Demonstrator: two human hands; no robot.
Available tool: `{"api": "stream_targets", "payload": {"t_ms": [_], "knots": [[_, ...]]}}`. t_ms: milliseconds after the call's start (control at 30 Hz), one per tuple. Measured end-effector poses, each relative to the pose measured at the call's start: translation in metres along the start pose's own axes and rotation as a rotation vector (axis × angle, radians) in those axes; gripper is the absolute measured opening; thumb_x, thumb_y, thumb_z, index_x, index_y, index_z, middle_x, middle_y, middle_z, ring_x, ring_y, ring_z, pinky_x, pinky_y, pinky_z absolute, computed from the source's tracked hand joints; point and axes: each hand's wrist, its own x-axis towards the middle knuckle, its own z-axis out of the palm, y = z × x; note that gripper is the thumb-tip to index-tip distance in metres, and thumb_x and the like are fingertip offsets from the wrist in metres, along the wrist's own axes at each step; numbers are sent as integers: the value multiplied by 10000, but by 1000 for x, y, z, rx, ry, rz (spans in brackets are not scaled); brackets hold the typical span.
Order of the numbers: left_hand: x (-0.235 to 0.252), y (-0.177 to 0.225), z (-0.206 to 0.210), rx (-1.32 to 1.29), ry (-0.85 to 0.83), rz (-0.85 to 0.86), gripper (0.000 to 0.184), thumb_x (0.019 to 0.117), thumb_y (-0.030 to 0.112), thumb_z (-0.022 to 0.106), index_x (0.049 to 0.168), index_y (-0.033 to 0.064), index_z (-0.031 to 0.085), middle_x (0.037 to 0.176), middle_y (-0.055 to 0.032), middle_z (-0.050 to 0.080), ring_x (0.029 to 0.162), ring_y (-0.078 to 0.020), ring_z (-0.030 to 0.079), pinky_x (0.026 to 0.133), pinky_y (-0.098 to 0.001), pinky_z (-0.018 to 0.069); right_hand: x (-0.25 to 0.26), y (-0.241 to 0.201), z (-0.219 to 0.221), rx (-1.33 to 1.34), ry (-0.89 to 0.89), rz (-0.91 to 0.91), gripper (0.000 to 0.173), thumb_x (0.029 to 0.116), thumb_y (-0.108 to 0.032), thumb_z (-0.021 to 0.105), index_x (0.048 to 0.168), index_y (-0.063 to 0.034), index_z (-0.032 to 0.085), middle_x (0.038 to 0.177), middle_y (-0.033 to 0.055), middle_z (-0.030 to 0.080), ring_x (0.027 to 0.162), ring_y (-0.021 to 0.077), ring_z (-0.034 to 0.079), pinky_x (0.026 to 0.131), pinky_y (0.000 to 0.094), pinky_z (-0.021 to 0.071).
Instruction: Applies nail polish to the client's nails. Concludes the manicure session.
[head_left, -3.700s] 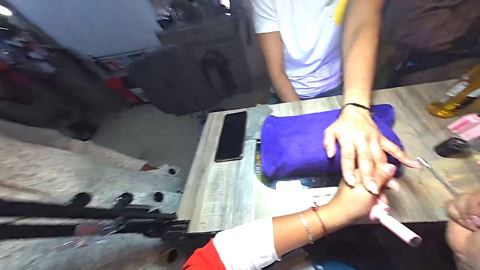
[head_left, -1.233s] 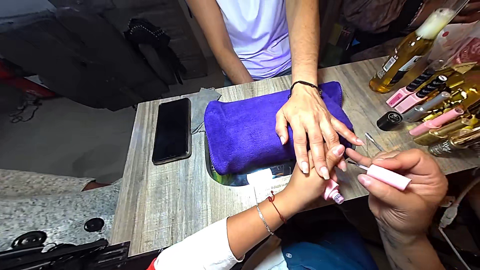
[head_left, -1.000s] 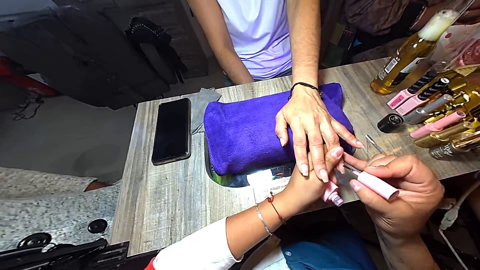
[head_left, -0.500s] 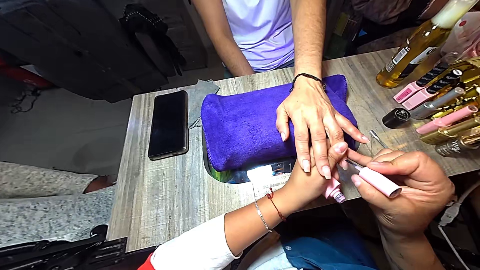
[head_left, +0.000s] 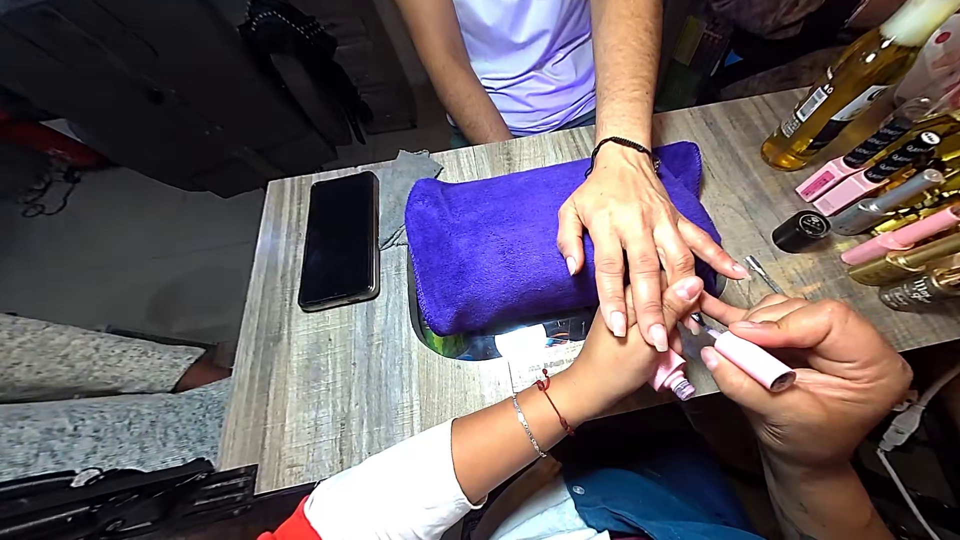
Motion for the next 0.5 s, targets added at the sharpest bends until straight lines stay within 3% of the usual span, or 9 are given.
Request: {"api": "stream_targets", "payload": {"t_ms": [500], "knots": [[-1,2,0,-17,4,-24,304,1096,210,469,851,85,597,592,26,511,476,-14,487,457,-138,432,-1,-1,0,-28,-17,-24,243,754,-69,775,931,-190,661,873,-145,642,850,1,682,934,299,631]]}}
